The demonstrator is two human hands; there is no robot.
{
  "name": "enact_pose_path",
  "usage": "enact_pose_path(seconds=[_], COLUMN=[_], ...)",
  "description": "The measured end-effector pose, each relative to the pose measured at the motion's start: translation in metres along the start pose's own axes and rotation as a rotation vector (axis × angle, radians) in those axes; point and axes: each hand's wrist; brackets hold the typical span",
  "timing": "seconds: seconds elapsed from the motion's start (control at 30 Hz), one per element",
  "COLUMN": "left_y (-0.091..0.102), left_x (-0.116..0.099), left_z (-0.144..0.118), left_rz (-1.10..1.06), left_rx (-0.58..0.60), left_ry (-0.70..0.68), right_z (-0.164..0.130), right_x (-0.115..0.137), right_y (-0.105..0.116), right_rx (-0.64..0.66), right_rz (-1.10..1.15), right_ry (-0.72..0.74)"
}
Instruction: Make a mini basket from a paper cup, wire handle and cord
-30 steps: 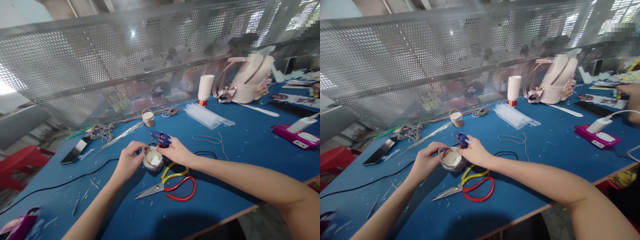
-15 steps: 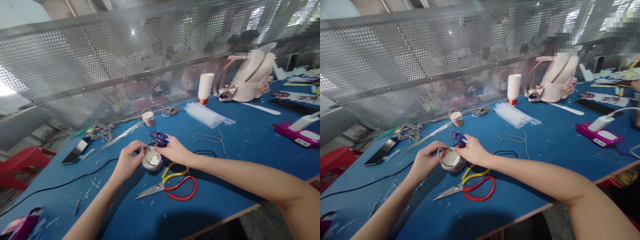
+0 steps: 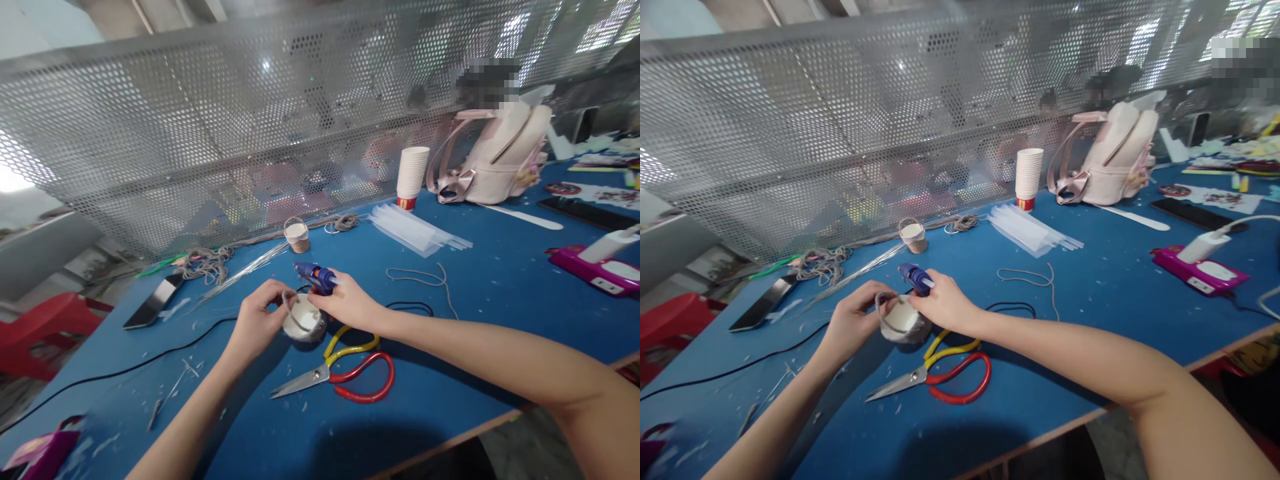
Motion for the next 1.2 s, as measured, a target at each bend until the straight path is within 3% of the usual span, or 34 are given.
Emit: enact_pose_path(seconds=[0.37,0.6,0.7,0.8,1.03,1.1,1.2], left_y=[0.001,0.022,0.03,0.027,0.003,-0.005,-0.018], left_x=[-0.001,0.002,0.006,0.009,0.008,0.007,0.006], left_z=[-0.001,0.001,0.001,-0.001,-0.007,-0.011,-0.02], left_rz=[0.007,-0.173,-0.231,-0.197,-0.159,-0.147,-0.105], left_rx=[0.029,0.305,0.46,0.526,0.516,0.447,0.213], left_ry=[0.09,0.332,0.358,0.363,0.341,0.359,0.447], right_z=[-0.001,0.001,0.001,-0.001,-0.01,-0.013,-0.015], right_x=[0.0,-0.003,-0.001,0.005,0.012,0.011,0.011], right_y=[0.0,0.003,0.009,0.016,0.031,0.034,0.037], right_rx=[-0.001,-0.005,0.002,-0.014,-0.054,-0.047,-0.037], right_rz=[0.024,0.045,0.071,0.093,0.033,0.022,0.013], right_ry=[0.0,0.009,-0.016,-0.054,-0.114,-0.102,-0.103])
Point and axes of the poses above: each hand's wrist, its own z-axis towards the middle knuckle, its own y-axis out of the back of the hand, x = y × z, and after that the axes turned 11 degrees about y, right-handed
